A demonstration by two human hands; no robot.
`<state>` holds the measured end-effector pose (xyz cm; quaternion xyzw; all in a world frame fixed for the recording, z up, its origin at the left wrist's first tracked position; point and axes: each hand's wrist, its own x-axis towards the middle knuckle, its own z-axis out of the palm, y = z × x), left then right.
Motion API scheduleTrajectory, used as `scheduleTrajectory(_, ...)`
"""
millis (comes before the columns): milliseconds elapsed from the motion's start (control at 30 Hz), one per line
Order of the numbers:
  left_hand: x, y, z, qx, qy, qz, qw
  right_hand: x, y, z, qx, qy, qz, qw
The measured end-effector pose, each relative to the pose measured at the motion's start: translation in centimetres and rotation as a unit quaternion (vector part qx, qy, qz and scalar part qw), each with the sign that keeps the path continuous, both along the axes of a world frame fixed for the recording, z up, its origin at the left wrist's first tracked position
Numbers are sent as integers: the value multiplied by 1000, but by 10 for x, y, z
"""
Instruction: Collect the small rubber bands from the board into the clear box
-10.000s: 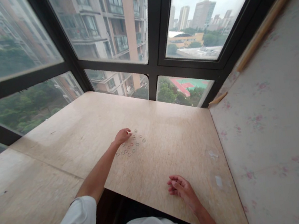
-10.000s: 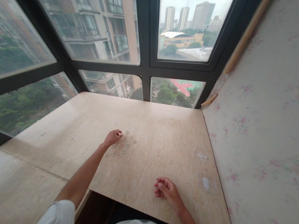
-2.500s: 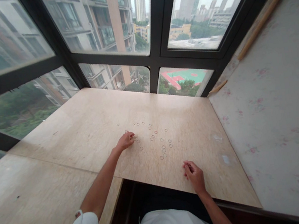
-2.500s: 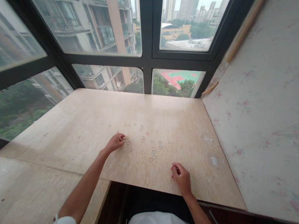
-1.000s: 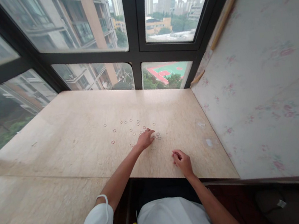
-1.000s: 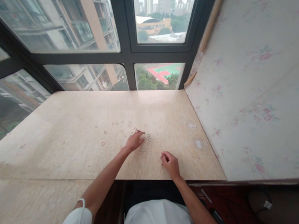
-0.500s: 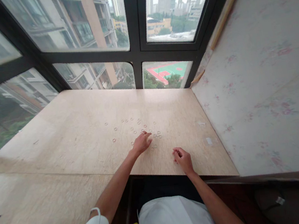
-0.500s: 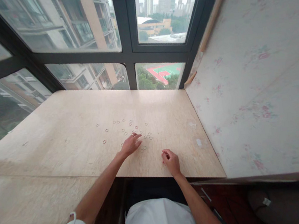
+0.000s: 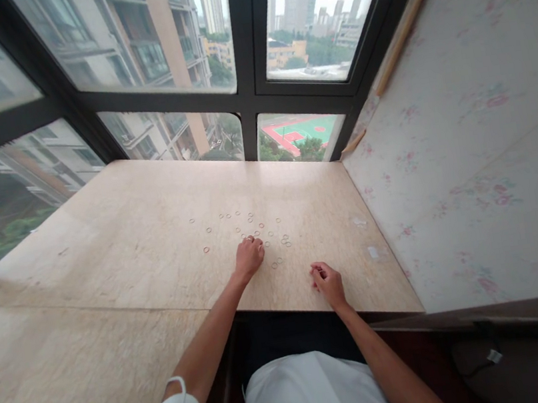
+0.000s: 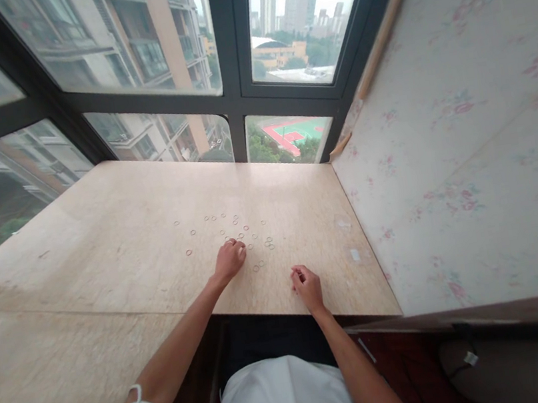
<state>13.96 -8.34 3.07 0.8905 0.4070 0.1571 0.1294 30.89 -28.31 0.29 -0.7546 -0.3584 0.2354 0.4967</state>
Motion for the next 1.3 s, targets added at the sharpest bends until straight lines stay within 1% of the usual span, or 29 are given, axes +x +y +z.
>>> scheduleTrajectory(100,-21,0,3,1,-36,45,998,0,0,1,1,5,2,1000)
scheduleTrajectory(167,-29,-7,4,-12,-94,82,992,0,0,1,2,9,3,1000)
scheduleTrajectory(267,-31,-29,3,-49,-186,118,974,0,0,1,3,18,5,1000)
scheduleTrajectory(367,-27,-63,-4,-80,-212,133,965,1,0,1,7,29,8,1000)
scheduleTrajectory(433,-23,-85,-12,-91,-202,137,965,1,-1,1,10,38,10,999)
scheduleTrajectory(467,-22,-95,-16,-84,-190,133,969,1,-1,1,12,42,12,999)
scheduleTrajectory(567,-20,-114,-27,-36,-150,74,985,3,-1,1,17,59,19,998)
scheduleTrajectory(667,-19,-117,-31,10,-115,28,993,4,-3,1,20,72,28,997)
scheduleTrajectory(900,-10,-113,-27,84,-54,20,995,11,-6,-3,35,93,65,993)
scheduleTrajectory(1067,-6,-115,-24,90,-41,55,994,18,-6,-4,53,108,108,987)
scheduleTrajectory(1300,-3,-115,-23,124,-28,84,988,21,-6,-3,70,125,141,979)
